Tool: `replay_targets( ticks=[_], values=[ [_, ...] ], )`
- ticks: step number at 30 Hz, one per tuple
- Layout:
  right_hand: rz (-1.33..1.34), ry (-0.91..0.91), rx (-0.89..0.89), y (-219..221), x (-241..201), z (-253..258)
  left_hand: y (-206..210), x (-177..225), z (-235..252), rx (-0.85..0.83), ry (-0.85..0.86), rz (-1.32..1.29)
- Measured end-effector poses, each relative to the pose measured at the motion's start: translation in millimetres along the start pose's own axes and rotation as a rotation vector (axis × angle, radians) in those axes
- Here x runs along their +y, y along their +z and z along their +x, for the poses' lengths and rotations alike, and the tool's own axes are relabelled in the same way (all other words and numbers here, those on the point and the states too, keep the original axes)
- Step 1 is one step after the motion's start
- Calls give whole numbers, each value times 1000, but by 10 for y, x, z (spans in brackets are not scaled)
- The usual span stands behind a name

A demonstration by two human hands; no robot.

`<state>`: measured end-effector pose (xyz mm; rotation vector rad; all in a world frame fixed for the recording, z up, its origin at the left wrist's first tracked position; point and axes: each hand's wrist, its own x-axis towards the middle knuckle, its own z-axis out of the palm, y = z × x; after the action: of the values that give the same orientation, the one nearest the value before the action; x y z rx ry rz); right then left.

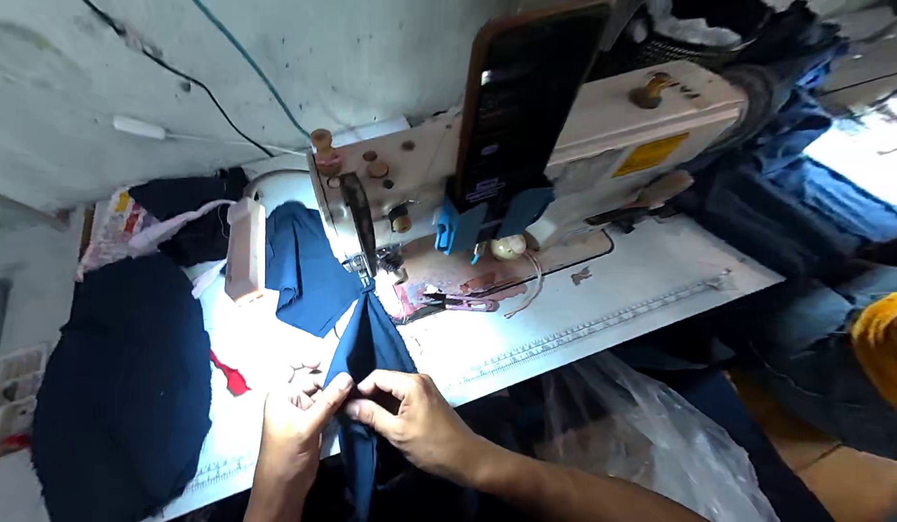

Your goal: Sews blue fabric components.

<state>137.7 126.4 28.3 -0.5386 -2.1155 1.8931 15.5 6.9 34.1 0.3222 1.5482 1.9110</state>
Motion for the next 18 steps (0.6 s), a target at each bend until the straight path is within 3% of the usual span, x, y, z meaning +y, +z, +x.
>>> replay_targets(
  ticks=[4, 7, 9, 12, 14, 15, 18],
  values=[
    [203, 37, 86, -171, -77, -10, -123, 48, 160, -2, 82, -7],
    [245, 108, 182, -561, -213, -30, -369, 267, 400, 39, 36, 215],
    [-81, 73, 187, -887, -113, -96, -632, 324, 544, 63, 5, 452],
    [-935, 20, 231, -1156, -12, -154, -853, 285, 670, 135, 259, 1058],
    [-1176, 34, 280, -1046, 1, -222, -575, 265, 452, 236, 426, 1401],
    [-1182, -21, 309, -952, -8, -244, -368, 197, 312, 233, 510, 1445],
    [-916, -167, 259, -635, 27, -258, 141, -244, -56, 16, 520, 1446]
  ],
)
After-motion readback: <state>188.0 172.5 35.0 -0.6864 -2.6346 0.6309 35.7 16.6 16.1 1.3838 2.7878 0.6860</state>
